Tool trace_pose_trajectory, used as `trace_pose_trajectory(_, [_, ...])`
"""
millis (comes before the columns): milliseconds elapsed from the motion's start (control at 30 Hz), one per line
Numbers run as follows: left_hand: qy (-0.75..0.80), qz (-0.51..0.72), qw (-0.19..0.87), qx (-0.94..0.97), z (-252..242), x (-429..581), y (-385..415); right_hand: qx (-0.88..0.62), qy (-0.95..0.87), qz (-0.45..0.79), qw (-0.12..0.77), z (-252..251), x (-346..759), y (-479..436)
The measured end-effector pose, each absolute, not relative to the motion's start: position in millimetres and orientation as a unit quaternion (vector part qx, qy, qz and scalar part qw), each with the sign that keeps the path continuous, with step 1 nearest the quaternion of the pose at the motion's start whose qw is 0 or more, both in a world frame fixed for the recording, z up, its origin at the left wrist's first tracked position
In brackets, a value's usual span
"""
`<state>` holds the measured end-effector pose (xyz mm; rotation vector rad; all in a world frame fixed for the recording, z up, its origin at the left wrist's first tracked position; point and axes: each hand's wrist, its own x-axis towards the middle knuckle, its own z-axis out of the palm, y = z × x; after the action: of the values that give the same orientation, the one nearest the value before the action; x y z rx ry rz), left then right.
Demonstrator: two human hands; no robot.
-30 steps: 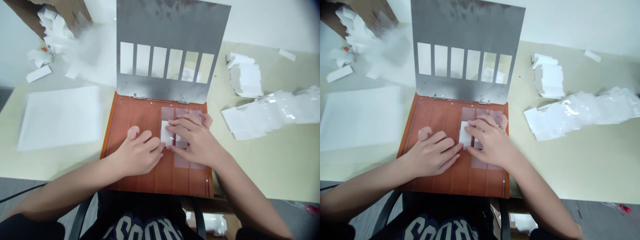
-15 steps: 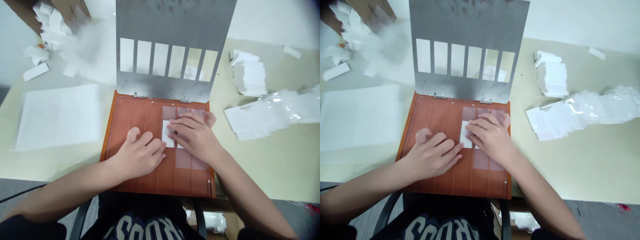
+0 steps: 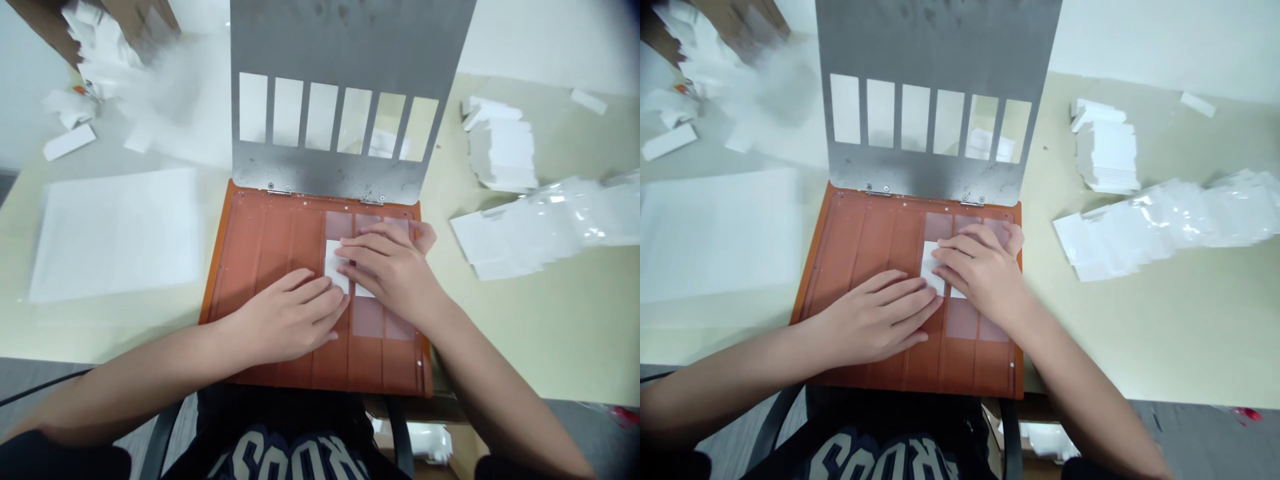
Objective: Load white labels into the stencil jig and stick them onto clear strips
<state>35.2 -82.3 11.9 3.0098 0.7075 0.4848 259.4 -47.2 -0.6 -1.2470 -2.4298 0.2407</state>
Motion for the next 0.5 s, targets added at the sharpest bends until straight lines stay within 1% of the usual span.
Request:
trace_pose_trajectory(167, [0.235, 0.137, 0.008, 0.962, 12.1, 35.9, -83.5, -0.451, -0.868, 0.088, 0.187, -1.0, 260.1, -47.1])
trace_pose_trajectory(300, [0.244, 0.131, 0.0, 0.961, 13.1, 36.8, -85.8, -0.445, -0.869, 0.087, 0.195, -1.6, 260.3, -46.7])
trace_pose_trajectory(500, [0.278, 0.11, 0.022, 0.954, 14.4, 38.8, -90.5, -0.443, -0.872, 0.089, 0.19, 0.7, 261.3, -45.9])
